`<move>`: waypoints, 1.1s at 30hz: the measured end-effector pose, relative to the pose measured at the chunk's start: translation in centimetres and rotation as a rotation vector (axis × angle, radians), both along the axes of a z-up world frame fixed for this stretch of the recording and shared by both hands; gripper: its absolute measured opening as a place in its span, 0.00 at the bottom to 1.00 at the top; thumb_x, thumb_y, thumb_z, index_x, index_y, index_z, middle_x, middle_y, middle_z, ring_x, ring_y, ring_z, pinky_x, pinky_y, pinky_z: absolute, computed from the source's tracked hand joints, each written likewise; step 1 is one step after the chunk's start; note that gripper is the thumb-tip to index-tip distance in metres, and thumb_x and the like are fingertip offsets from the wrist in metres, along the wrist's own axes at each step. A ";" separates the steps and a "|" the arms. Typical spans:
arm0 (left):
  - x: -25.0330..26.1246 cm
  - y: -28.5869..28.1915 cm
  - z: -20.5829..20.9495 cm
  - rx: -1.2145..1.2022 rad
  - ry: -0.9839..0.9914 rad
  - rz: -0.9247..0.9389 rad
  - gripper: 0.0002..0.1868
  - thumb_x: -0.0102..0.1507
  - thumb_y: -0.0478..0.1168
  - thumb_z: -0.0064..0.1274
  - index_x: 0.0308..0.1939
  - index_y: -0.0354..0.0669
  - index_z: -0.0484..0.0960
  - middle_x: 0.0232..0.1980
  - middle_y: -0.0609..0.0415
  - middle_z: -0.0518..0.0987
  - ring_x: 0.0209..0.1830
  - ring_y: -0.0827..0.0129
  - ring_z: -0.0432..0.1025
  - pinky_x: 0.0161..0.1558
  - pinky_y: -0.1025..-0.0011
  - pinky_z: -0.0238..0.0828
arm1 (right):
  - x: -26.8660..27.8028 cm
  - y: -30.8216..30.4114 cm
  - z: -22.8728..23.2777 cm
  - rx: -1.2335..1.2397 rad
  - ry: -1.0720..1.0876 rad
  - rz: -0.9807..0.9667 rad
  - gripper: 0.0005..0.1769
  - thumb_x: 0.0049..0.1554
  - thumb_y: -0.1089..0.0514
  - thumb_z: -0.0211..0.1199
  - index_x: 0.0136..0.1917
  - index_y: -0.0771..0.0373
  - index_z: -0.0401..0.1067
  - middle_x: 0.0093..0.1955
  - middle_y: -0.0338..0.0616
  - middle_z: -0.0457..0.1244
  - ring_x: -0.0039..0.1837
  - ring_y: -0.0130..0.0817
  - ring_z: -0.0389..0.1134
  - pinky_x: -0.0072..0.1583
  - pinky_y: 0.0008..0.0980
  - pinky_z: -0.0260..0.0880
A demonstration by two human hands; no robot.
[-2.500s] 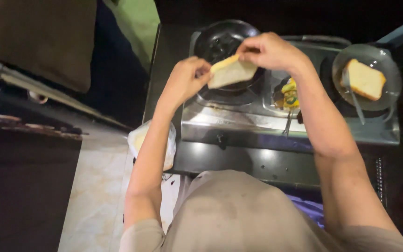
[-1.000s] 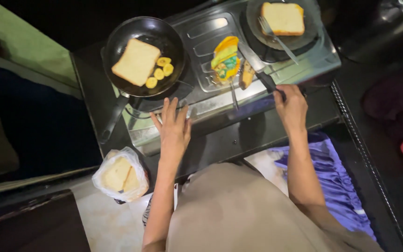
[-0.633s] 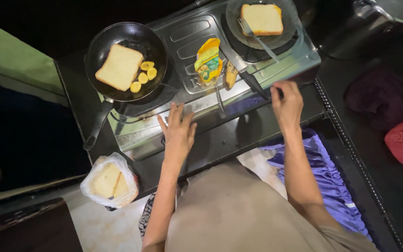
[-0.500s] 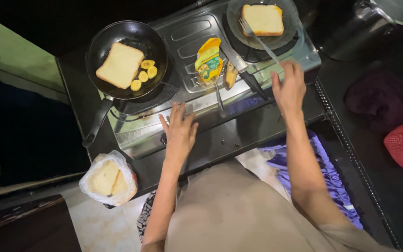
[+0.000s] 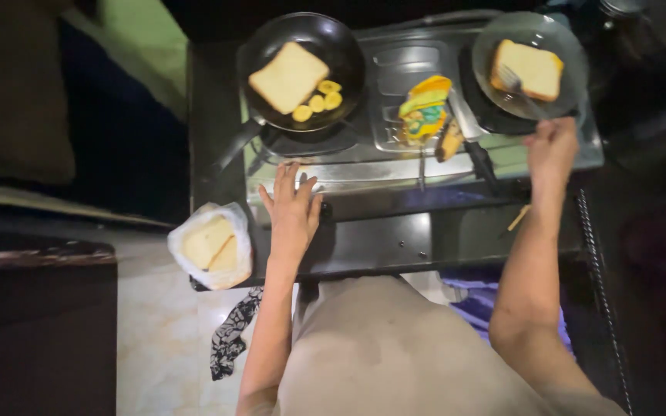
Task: The person pan-fries a slice of bread and banana slices in a frying pan on a gas stove, flipping the bread and banana pieces with a fork. They spoon hot oil or butter over the food, move the toasted bread onto a plate, and take another bread slice from a plastic bag to continue frying.
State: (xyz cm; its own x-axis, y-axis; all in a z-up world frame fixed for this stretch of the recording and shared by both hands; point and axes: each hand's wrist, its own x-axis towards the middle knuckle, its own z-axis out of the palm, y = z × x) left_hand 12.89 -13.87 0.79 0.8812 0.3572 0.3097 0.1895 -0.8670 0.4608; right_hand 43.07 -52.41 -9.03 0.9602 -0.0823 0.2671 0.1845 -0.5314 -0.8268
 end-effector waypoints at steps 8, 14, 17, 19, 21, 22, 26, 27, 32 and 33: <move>-3.3 5.6 1.0 0.054 -0.044 0.202 0.19 0.63 0.40 0.59 0.59 0.42 0.81 0.74 0.41 0.64 0.80 0.44 0.52 0.71 0.25 0.39 | -5.8 11.9 8.9 0.740 -0.129 0.377 0.04 0.73 0.68 0.62 0.58 0.70 0.68 0.57 0.56 0.69 0.56 0.42 0.76 0.57 0.37 0.82; -4.3 8.1 0.9 0.048 -0.008 0.282 0.24 0.64 0.40 0.59 0.64 0.41 0.78 0.75 0.40 0.63 0.79 0.43 0.52 0.70 0.25 0.39 | -6.1 22.6 11.6 1.190 0.179 0.548 0.08 0.65 0.68 0.59 0.57 0.67 0.65 0.50 0.54 0.69 0.48 0.44 0.76 0.50 0.39 0.83; -4.0 8.8 0.7 0.061 0.020 0.321 0.26 0.63 0.40 0.60 0.65 0.41 0.77 0.75 0.40 0.63 0.79 0.44 0.52 0.70 0.24 0.38 | -5.4 25.2 11.7 1.213 0.287 0.630 0.10 0.65 0.68 0.59 0.60 0.68 0.68 0.49 0.52 0.69 0.48 0.41 0.76 0.51 0.38 0.82; -3.7 9.2 0.6 0.061 0.025 0.331 0.28 0.61 0.40 0.60 0.66 0.41 0.76 0.74 0.40 0.63 0.78 0.44 0.52 0.69 0.24 0.38 | -4.8 27.0 11.3 1.153 0.265 0.662 0.09 0.67 0.67 0.59 0.61 0.70 0.70 0.50 0.53 0.69 0.49 0.40 0.75 0.53 0.38 0.81; -3.3 9.4 0.6 0.059 0.020 0.336 0.29 0.61 0.40 0.60 0.66 0.41 0.75 0.74 0.39 0.63 0.78 0.44 0.53 0.69 0.24 0.38 | -4.3 28.4 10.7 1.033 0.169 0.664 0.09 0.71 0.65 0.60 0.61 0.73 0.71 0.52 0.55 0.69 0.51 0.39 0.75 0.56 0.38 0.82; -3.2 9.6 0.5 0.056 0.013 0.337 0.29 0.61 0.40 0.60 0.66 0.41 0.75 0.74 0.39 0.63 0.78 0.44 0.53 0.69 0.24 0.37 | -4.1 28.8 10.4 0.976 0.104 0.668 0.09 0.71 0.64 0.60 0.60 0.72 0.71 0.53 0.53 0.68 0.52 0.38 0.75 0.56 0.37 0.82; -2.4 10.2 0.2 0.074 0.026 0.354 0.28 0.62 0.40 0.60 0.67 0.40 0.75 0.72 0.42 0.66 0.77 0.46 0.55 0.69 0.24 0.37 | -4.3 31.3 9.3 0.766 -0.057 0.666 0.09 0.71 0.61 0.57 0.61 0.69 0.69 0.56 0.52 0.69 0.54 0.36 0.75 0.56 0.34 0.81; -2.2 10.4 0.1 0.080 0.020 0.358 0.28 0.62 0.39 0.59 0.67 0.40 0.75 0.72 0.42 0.67 0.76 0.46 0.57 0.69 0.25 0.38 | -4.2 32.1 9.0 0.719 -0.070 0.664 0.09 0.71 0.61 0.56 0.62 0.69 0.69 0.57 0.53 0.69 0.54 0.36 0.75 0.56 0.33 0.81; -1.7 11.3 -0.6 0.120 0.006 0.396 0.27 0.62 0.37 0.58 0.65 0.41 0.76 0.69 0.43 0.70 0.69 0.47 0.63 0.70 0.31 0.46 | -2.4 35.4 7.0 0.947 0.165 0.655 0.09 0.69 0.62 0.54 0.63 0.65 0.62 0.53 0.53 0.69 0.48 0.37 0.76 0.52 0.34 0.82; -1.6 11.6 -0.6 0.131 -0.001 0.393 0.26 0.62 0.36 0.58 0.65 0.41 0.77 0.67 0.43 0.72 0.66 0.47 0.64 0.70 0.33 0.48 | -1.8 36.0 6.7 0.967 0.190 0.644 0.09 0.69 0.63 0.53 0.62 0.64 0.62 0.52 0.54 0.69 0.47 0.38 0.76 0.51 0.35 0.82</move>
State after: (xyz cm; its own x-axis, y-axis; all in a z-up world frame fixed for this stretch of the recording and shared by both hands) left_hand 11.29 -2.29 0.21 0.6849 0.6241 0.3760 0.5175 -0.7800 0.3518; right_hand 41.27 -16.39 -2.36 0.9163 0.3422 0.2079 0.0205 0.4783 -0.8779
